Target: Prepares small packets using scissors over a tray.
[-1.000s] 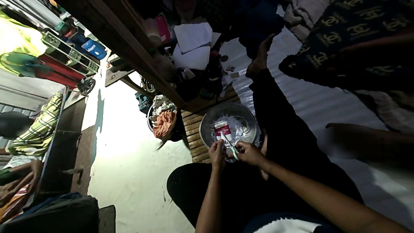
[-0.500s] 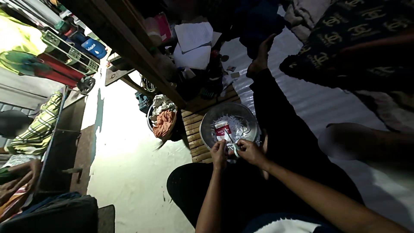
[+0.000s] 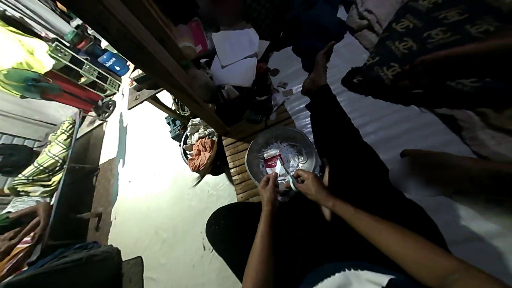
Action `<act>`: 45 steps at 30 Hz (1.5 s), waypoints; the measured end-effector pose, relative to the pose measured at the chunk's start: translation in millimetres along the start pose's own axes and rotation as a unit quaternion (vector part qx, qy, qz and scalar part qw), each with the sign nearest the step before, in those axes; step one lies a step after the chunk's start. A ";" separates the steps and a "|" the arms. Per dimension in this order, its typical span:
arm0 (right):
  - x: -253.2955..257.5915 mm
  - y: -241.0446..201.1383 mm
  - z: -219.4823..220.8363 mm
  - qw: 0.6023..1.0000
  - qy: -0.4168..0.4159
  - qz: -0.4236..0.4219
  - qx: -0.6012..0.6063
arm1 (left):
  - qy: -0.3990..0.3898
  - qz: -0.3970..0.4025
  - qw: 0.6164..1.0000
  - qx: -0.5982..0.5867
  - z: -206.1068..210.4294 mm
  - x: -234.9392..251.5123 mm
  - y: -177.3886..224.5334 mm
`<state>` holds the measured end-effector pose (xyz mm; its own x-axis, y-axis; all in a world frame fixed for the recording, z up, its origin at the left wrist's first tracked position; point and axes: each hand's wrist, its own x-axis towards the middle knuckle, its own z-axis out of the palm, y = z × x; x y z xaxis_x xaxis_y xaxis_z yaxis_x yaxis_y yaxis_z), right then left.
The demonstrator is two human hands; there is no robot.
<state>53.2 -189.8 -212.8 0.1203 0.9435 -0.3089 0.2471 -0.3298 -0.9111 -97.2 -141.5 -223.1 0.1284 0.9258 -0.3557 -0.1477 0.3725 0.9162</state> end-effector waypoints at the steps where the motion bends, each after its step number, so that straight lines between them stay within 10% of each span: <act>1: 0.2 0.8 0.4 1.000 0.000 0.000 0.003 | -0.002 0.004 1.000 -0.001 -0.3 0.2 -0.3; 45: -4.5 -9.1 -1.9 0.999 -0.048 0.015 0.000 | 0.002 0.021 0.999 0.024 -1.4 1.1 -3.3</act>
<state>52.2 -191.1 -202.6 0.0341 0.9320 -0.3610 0.2447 -0.3580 -0.9011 -97.9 -141.6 -226.8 0.1181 0.9412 -0.3166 -0.1061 0.3290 0.9383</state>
